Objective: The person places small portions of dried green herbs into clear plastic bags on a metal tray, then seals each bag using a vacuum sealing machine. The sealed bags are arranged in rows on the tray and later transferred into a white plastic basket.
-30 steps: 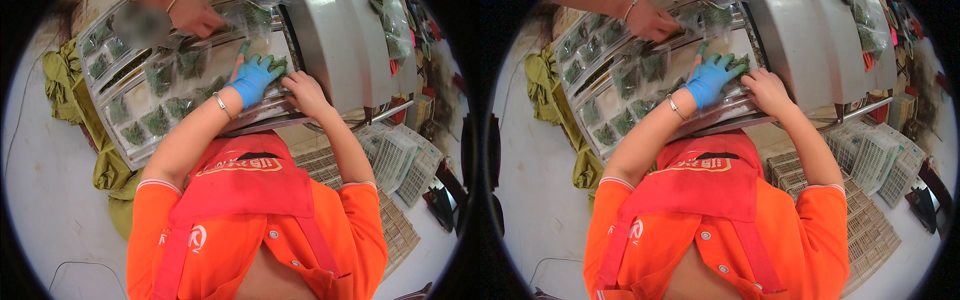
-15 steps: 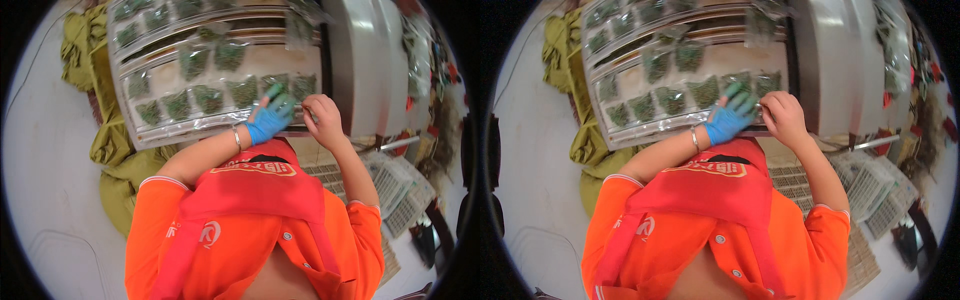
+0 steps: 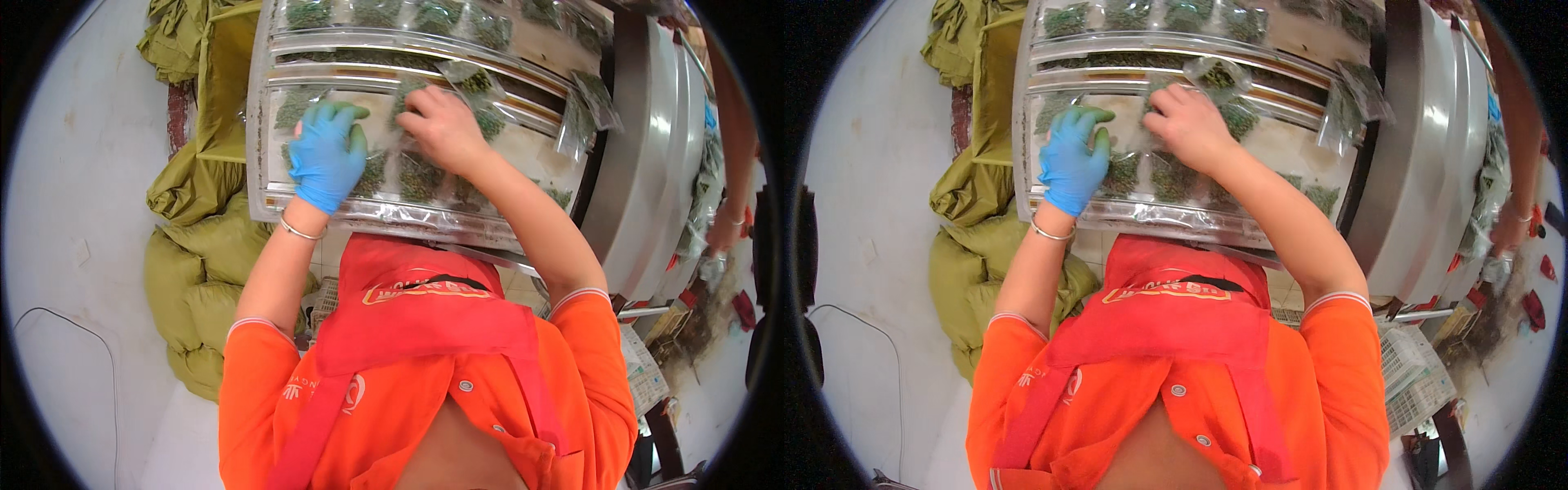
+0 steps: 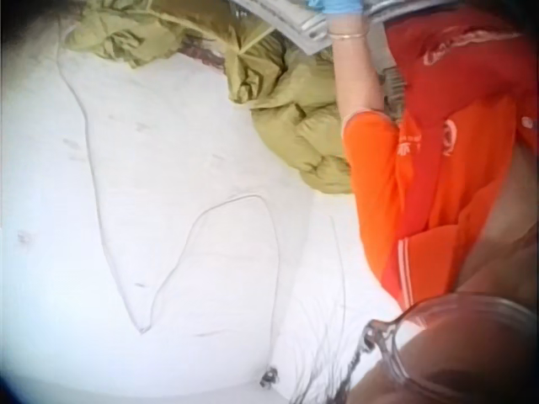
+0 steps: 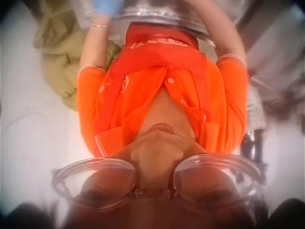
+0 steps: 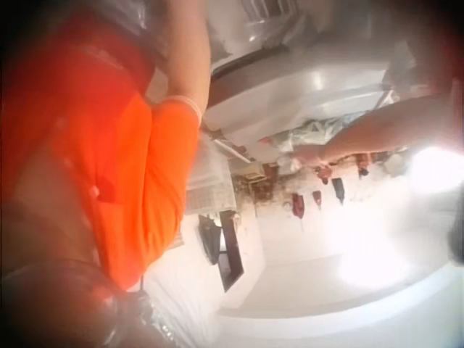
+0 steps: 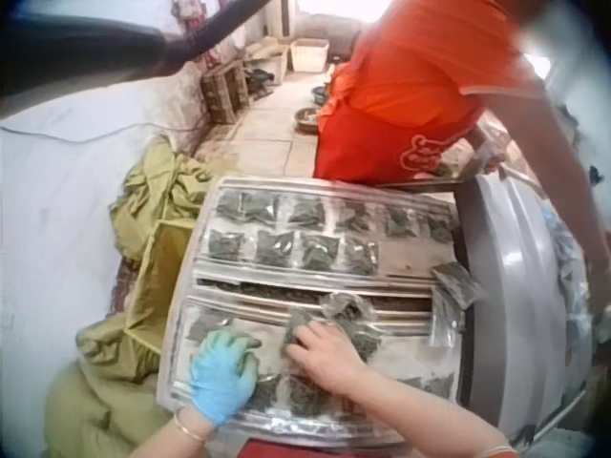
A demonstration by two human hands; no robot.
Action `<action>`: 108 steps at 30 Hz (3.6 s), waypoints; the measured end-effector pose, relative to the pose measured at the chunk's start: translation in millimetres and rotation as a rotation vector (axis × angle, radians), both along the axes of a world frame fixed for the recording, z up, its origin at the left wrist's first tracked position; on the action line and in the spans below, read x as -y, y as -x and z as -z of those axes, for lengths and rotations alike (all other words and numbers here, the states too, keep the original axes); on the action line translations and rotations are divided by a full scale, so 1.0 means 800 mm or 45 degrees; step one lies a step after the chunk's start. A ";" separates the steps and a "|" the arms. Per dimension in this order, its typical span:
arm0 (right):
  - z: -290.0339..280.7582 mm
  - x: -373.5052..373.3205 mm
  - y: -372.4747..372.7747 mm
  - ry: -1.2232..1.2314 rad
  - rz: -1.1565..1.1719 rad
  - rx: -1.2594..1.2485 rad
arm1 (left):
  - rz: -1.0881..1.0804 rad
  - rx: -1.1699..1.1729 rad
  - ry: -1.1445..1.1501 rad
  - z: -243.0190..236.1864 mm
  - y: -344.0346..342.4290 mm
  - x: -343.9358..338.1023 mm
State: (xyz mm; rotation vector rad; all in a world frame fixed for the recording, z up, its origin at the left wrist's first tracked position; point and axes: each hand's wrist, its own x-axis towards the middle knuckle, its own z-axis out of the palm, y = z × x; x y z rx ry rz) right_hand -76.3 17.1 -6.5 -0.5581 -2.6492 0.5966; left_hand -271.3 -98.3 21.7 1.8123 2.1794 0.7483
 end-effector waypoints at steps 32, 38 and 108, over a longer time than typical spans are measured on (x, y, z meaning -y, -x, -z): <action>-0.003 -0.006 0.071 0.946 0.389 0.041 | -0.171 -0.103 0.234 0.008 0.070 -0.026; 0.007 -0.003 0.066 0.240 0.479 0.132 | 0.056 -0.228 -0.079 0.035 0.072 -0.022; -0.019 -0.026 -0.083 0.494 0.585 0.371 | 0.217 -0.258 0.086 0.037 -0.056 -0.079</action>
